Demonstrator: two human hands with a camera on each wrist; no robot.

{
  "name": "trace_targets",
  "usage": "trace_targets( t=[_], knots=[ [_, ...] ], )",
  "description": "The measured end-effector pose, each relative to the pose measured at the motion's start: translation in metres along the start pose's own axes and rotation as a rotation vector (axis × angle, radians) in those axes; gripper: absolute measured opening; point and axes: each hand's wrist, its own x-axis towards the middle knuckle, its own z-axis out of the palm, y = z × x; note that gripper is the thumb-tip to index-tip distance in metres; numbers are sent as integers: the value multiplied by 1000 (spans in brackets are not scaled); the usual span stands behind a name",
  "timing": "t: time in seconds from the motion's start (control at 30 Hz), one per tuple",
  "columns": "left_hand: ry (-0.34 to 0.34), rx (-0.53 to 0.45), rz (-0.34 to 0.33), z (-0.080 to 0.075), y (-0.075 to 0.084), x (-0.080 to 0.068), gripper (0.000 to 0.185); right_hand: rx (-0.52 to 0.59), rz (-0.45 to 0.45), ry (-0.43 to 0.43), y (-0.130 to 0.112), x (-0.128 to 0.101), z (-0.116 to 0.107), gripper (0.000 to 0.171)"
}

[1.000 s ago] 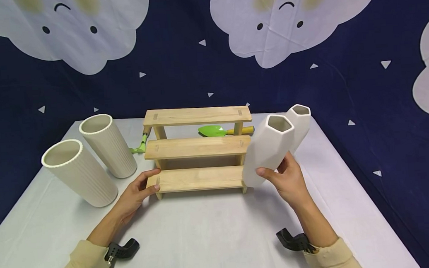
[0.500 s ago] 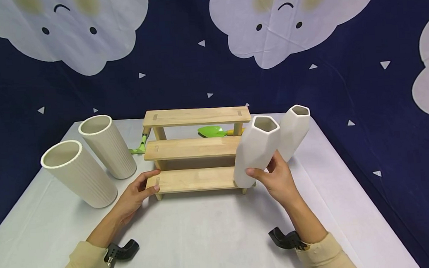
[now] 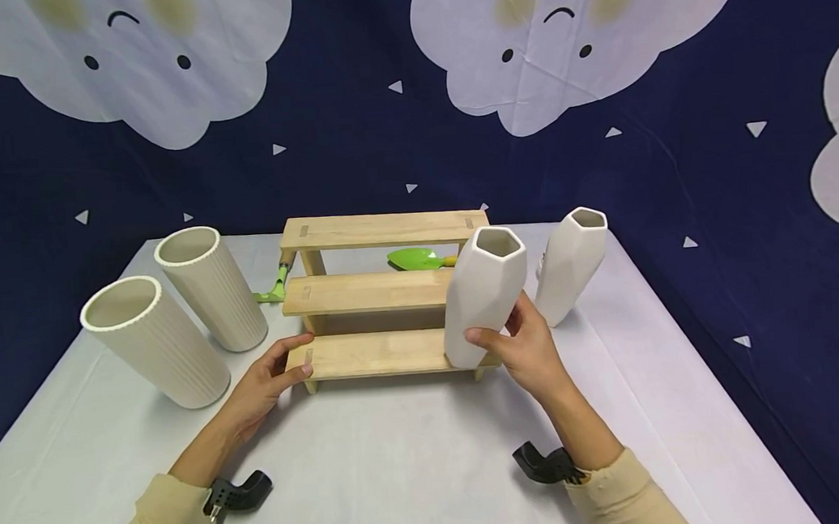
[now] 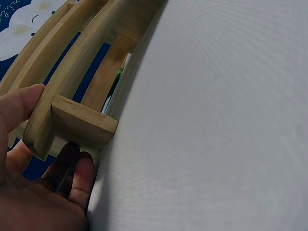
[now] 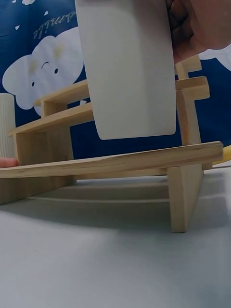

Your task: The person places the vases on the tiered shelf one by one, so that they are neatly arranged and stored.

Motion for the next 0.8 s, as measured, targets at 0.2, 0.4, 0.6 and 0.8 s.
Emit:
trace_targets(
  t=[0.2, 0.4, 0.6, 0.8],
  knots=[
    [1, -9, 5, 0, 0, 0, 54, -38, 24, -7, 1, 4, 6, 61],
    [1, -2, 1, 0, -1, 0, 54, -50, 52, -18, 2, 8, 11, 60],
    [3, 3, -2, 1, -1, 0, 54, -83, 69, -14, 2, 10, 17, 64],
    [8, 6, -8, 0, -1, 0, 55, -85, 68, -16, 2, 13, 21, 65]
  ],
)
